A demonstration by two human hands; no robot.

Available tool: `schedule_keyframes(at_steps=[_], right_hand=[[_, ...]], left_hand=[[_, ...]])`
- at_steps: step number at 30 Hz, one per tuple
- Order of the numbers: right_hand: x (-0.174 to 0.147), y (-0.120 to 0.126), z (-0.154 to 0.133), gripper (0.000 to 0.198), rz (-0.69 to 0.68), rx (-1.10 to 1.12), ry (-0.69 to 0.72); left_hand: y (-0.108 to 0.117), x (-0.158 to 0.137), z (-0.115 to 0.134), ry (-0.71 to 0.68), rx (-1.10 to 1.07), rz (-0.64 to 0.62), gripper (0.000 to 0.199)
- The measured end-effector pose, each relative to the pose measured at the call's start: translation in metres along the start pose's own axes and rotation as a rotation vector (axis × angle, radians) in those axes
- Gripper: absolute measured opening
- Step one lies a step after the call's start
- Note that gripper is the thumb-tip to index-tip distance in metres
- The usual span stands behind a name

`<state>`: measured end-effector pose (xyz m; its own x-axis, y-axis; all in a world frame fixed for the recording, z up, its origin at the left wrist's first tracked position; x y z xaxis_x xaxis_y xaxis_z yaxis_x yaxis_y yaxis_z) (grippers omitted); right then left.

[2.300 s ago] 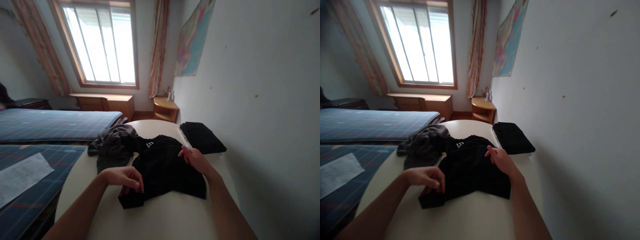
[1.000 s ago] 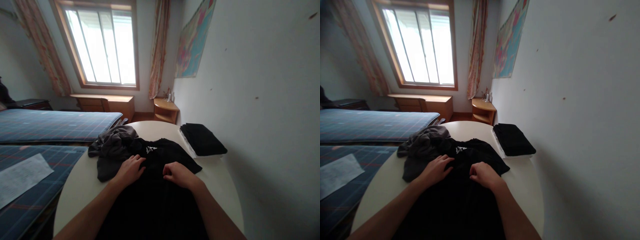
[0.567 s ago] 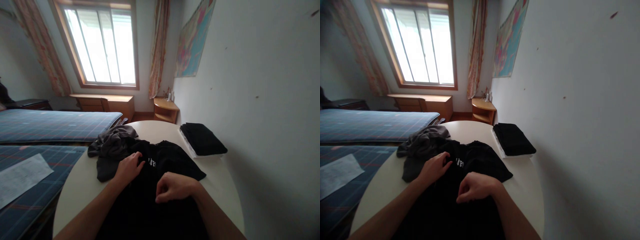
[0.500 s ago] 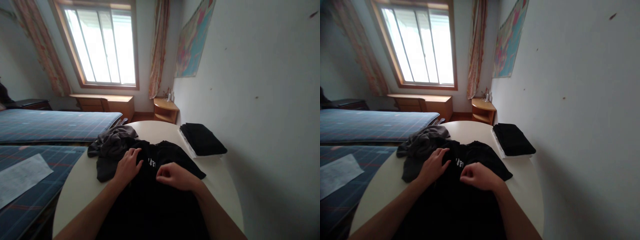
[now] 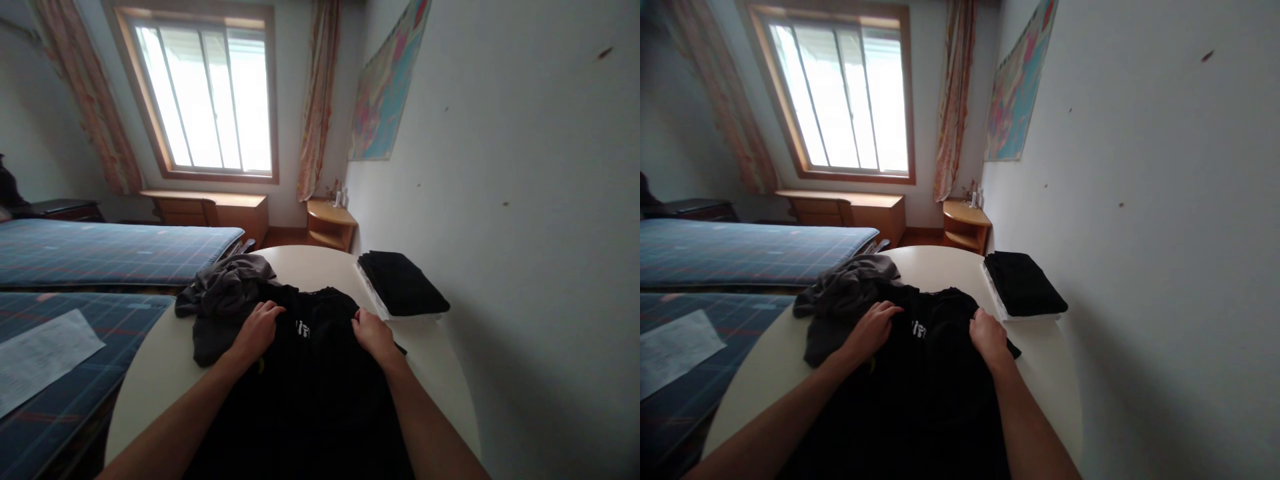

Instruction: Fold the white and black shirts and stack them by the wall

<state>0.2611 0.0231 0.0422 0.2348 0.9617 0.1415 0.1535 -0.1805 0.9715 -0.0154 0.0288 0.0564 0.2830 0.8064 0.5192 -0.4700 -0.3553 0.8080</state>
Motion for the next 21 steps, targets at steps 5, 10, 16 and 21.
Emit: schedule_keyframes(at_steps=[5,10,16,21], right_hand=[[0.031,0.035,-0.018,0.034,0.104,0.071,-0.035],[0.078,0.073,-0.041,0.047,0.347,0.302,0.095],[0.078,0.019,-0.055,0.062,0.201,0.202,0.235],[0.032,-0.037,-0.048,0.066,0.01,0.081,0.279]], left_hand=[[0.024,0.041,-0.013,-0.028,-0.018,0.15,0.049],[0.049,0.09,-0.037,0.059,0.084,0.319,0.052],[0.019,0.077,-0.024,0.097,0.213,0.209,0.068],[-0.027,0.023,0.016,-0.111,0.064,-0.036,0.063]])
Point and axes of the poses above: each hand's wrist, its own x-axis towards the middle knuckle, its own y-axis out of the back of the hand, z = x × y, the point moved 7 cm from there along x, towards the middle knuckle, and after that the axes turned 11 degrees about z, right-handed, at the moved point
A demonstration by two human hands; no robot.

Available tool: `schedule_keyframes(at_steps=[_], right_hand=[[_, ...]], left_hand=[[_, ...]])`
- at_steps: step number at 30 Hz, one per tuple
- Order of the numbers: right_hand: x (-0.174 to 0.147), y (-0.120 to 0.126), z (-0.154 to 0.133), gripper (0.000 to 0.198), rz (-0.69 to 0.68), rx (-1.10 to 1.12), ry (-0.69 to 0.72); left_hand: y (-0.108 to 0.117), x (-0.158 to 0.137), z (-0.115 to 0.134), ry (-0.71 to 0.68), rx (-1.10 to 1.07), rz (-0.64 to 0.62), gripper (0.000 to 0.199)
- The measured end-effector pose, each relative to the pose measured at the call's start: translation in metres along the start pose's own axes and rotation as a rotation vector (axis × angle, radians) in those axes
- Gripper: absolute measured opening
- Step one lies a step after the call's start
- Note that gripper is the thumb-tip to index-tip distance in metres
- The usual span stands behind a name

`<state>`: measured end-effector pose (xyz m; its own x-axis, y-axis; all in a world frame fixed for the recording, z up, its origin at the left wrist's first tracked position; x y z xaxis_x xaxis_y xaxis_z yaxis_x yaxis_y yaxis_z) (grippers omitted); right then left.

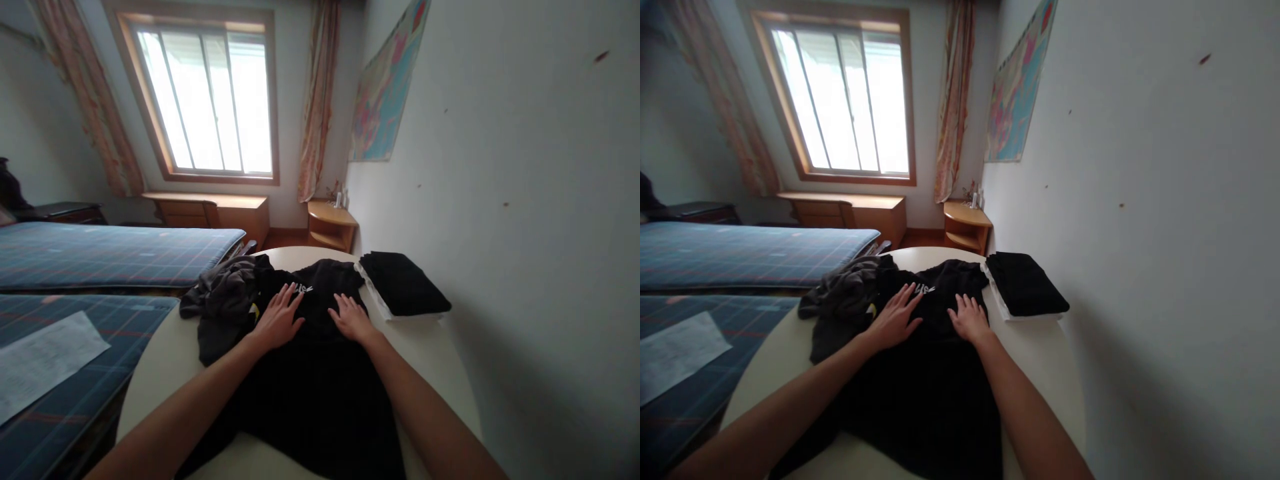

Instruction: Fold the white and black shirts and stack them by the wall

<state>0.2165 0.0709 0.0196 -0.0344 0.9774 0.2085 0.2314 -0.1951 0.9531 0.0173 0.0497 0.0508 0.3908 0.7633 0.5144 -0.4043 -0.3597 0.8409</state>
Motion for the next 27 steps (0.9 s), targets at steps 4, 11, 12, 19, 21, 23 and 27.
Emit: schedule_keyframes(at_steps=[4,11,12,19,21,23,27], right_hand=[[-0.028,-0.004,0.005,0.064,-0.005,-0.047,0.045],[-0.059,0.03,0.006,0.053,0.075,-0.199,0.07],[-0.062,0.035,0.003,0.047,0.085,-0.231,0.081],[-0.075,0.059,-0.017,0.027,-0.082,-0.312,0.204],[-0.079,0.065,-0.023,0.026,-0.173,-0.274,0.244],[-0.083,0.071,-0.026,0.024,-0.275,-0.216,0.262],[-0.091,0.07,-0.023,0.029,-0.566,-0.046,0.19]], left_hand=[[-0.021,-0.035,0.024,-0.035,-0.057,-0.219,0.054],[-0.002,-0.074,0.072,-0.063,-0.139,-0.393,0.069],[0.003,-0.078,0.08,-0.077,-0.161,-0.417,0.071],[0.029,-0.058,0.09,-0.155,-0.201,-0.327,0.041],[0.028,-0.048,0.077,-0.11,-0.095,-0.268,0.031],[0.024,-0.047,0.072,-0.112,-0.024,-0.284,0.021],[0.026,-0.061,0.087,-0.162,-0.01,-0.416,0.014]])
Point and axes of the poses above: each hand's wrist, its own x-axis towards the middle knuckle, its own y-axis out of the back of the hand, z = x × y, the point moved 7 cm from there along x, towards the middle knuckle, and after that the axes turned 11 degrees about z, right-handed, at the moved point
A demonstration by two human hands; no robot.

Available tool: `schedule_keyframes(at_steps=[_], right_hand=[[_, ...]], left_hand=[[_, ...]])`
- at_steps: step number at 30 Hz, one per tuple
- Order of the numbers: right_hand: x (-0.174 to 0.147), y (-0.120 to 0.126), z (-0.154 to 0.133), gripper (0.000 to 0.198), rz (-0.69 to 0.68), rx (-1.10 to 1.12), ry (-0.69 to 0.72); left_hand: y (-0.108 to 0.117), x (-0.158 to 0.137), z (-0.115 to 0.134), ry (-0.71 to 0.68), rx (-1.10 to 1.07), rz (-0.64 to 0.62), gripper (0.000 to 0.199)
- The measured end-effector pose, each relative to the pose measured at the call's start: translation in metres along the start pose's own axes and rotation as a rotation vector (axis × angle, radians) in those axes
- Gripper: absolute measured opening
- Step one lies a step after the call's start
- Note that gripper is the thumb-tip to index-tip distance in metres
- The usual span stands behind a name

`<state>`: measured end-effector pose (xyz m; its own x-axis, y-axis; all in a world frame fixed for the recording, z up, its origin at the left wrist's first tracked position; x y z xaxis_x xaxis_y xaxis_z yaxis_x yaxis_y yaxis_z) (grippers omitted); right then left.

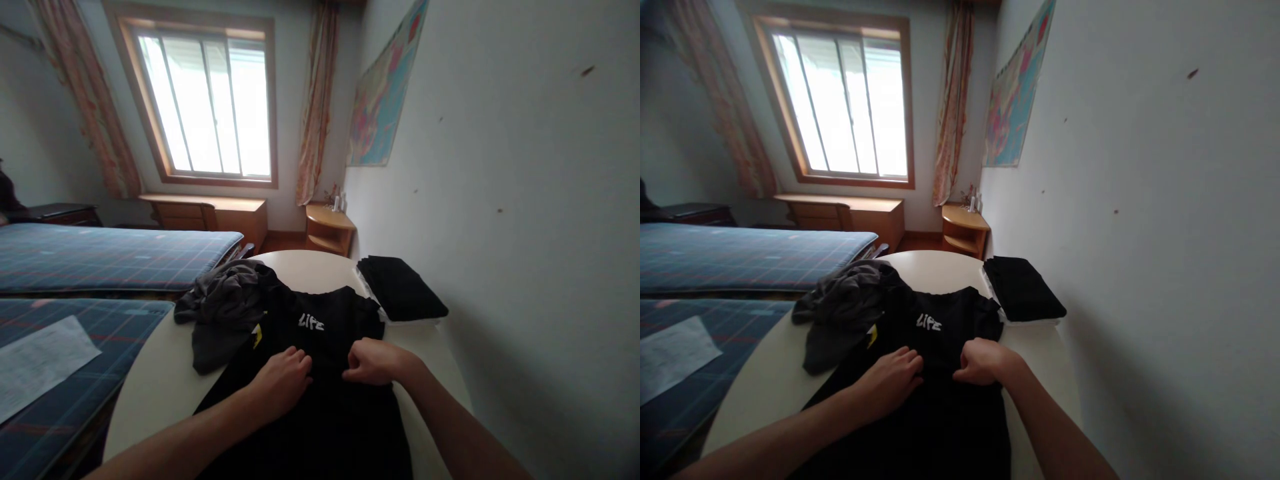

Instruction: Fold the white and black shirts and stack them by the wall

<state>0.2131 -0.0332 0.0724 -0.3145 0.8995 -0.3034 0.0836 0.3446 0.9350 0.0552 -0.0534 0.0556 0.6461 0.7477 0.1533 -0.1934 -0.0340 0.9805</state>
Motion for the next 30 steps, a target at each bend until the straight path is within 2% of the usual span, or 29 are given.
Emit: schedule_keyframes(at_steps=[2,3,6,8,9,10,12,13,14,16,19,21,23,25,28,30], right_hand=[[0.004,0.0,0.002,0.039,-0.048,0.106,0.001],[0.01,0.005,0.003,0.04,0.01,0.132,0.009],[0.033,0.028,0.01,0.029,0.395,0.104,0.036],[0.05,0.035,0.015,0.033,0.578,0.08,0.055],[0.058,0.035,0.017,0.038,0.625,0.07,0.057],[0.067,0.034,0.021,0.043,0.657,0.061,0.037],[0.08,0.031,0.031,0.051,0.682,0.032,-0.058],[0.085,0.028,0.037,0.052,0.667,0.012,-0.121],[0.088,0.026,0.042,0.052,0.641,-0.01,-0.18],[0.09,0.021,0.05,0.046,0.578,-0.047,-0.262],[0.085,0.019,0.055,0.03,0.535,-0.063,-0.289],[0.078,0.022,0.056,0.021,0.534,-0.061,-0.285],[0.07,0.027,0.055,0.018,0.546,-0.053,-0.272],[0.061,0.035,0.052,0.021,0.607,-0.043,-0.256],[0.042,0.05,0.044,0.021,0.809,-0.065,-0.196],[0.031,0.051,0.038,0.018,0.892,-0.11,-0.13]], left_hand=[[0.003,-0.011,0.017,-0.054,-0.083,-0.102,0.012],[0.004,-0.017,0.027,-0.103,-0.142,-0.172,0.01],[0.009,-0.027,0.049,-0.255,-0.359,-0.418,0.009],[0.012,-0.019,0.052,-0.29,-0.497,-0.502,0.012],[0.015,-0.008,0.047,-0.278,-0.539,-0.48,0.015],[0.018,0.008,0.036,-0.224,-0.519,-0.379,0.019],[0.032,0.042,0.004,-0.08,-0.351,-0.009,0.02],[0.038,0.055,-0.013,-0.014,-0.258,0.136,0.021],[0.039,0.064,-0.029,0.057,-0.174,0.208,0.025],[0.031,0.074,-0.061,0.214,-0.036,0.203,0.035],[0.017,0.077,-0.091,0.279,0.01,0.115,0.048],[0.01,0.074,-0.101,0.288,0.012,0.058,0.056],[0.008,0.069,-0.105,0.292,0.014,0.016,0.053],[0.013,0.064,-0.105,0.3,0.027,0.022,0.037],[0.032,0.055,-0.102,0.314,0.07,0.133,0.025],[0.044,0.048,-0.093,0.226,0.064,0.215,0.021]])
Point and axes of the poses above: each hand's wrist, its own x-axis towards the middle knuckle, its own y-axis out of the back of the hand, z = x × y, the point moved 7 cm from there along x, towards the middle knuckle, and after that the axes turned 11 degrees about z, right-handed, at the moved point
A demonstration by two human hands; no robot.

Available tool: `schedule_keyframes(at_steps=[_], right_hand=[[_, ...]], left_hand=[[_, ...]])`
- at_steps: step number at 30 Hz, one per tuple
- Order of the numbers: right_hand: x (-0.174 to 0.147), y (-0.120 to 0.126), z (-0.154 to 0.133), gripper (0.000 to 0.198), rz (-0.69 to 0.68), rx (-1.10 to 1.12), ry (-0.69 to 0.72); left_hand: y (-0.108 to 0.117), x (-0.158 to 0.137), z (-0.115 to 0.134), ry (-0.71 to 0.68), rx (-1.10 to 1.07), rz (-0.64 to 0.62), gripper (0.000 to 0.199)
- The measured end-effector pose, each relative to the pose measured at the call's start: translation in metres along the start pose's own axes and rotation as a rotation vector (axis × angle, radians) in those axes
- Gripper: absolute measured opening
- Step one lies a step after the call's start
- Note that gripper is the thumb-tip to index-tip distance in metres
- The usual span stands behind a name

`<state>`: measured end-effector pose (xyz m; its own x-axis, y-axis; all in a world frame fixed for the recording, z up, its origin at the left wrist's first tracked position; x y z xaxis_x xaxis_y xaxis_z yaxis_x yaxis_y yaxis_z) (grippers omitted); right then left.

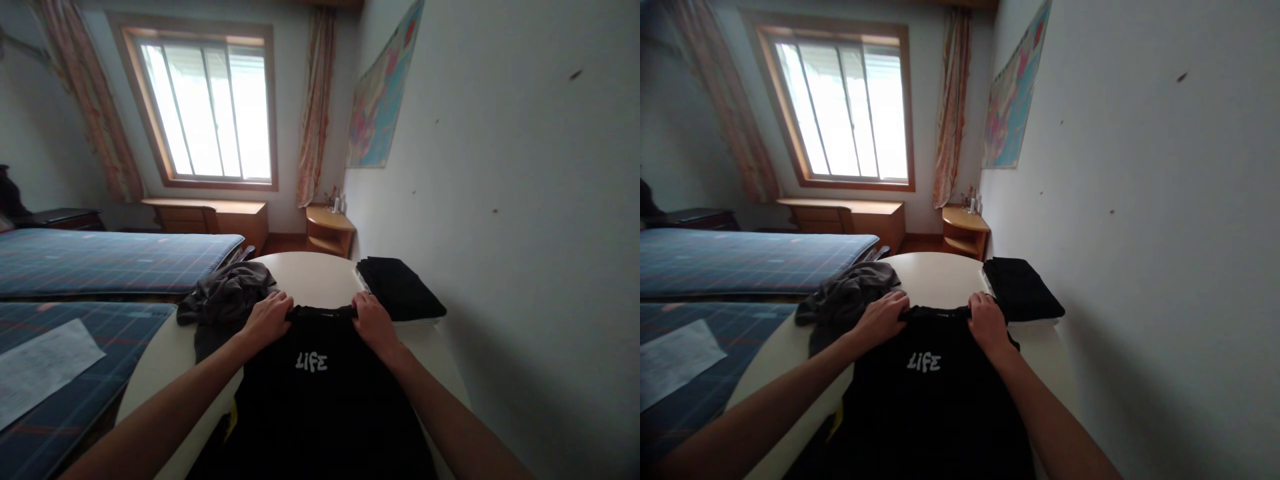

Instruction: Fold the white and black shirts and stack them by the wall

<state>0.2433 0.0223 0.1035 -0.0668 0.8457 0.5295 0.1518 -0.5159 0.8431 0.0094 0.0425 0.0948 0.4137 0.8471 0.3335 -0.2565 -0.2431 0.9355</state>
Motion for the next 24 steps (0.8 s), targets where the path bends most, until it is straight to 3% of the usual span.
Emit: schedule_keyframes(at_steps=[3,6,8,13,16,19,24], right_hand=[[-0.016,-0.002,0.0,0.019,-0.062,-0.006,0.066],[-0.031,-0.008,0.007,0.036,-0.165,0.006,0.052],[-0.038,-0.009,0.011,0.043,-0.215,-0.005,0.042],[-0.044,-0.003,0.015,0.024,-0.298,-0.086,0.072],[-0.039,0.003,0.017,0.021,-0.324,-0.083,0.023],[-0.027,0.011,0.022,0.024,-0.345,-0.104,-0.093],[0.016,0.023,0.023,0.033,-0.275,-0.026,-0.241]], left_hand=[[0.003,-0.013,0.012,-0.188,-0.168,-0.069,0.024],[-0.005,-0.023,0.006,-0.136,-0.282,-0.219,0.036],[-0.009,-0.025,0.0,-0.092,-0.289,-0.246,0.035],[-0.009,-0.029,-0.003,-0.155,-0.2,-0.286,0.034],[0.005,-0.023,-0.007,-0.149,-0.162,-0.206,0.021],[0.03,-0.009,-0.016,-0.099,-0.112,-0.032,0.018],[0.065,0.025,-0.041,0.141,-0.086,0.166,0.023]])
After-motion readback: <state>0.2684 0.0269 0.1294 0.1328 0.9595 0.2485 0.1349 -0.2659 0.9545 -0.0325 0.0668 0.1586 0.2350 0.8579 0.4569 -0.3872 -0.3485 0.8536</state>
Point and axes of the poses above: each hand's wrist, its own x-axis towards the middle knuckle, its own y-axis out of the back of the hand, z = x × y, the point moved 7 cm from there along x, towards the middle knuckle, and after that the axes turned 11 degrees about z, right-handed, at the moved point
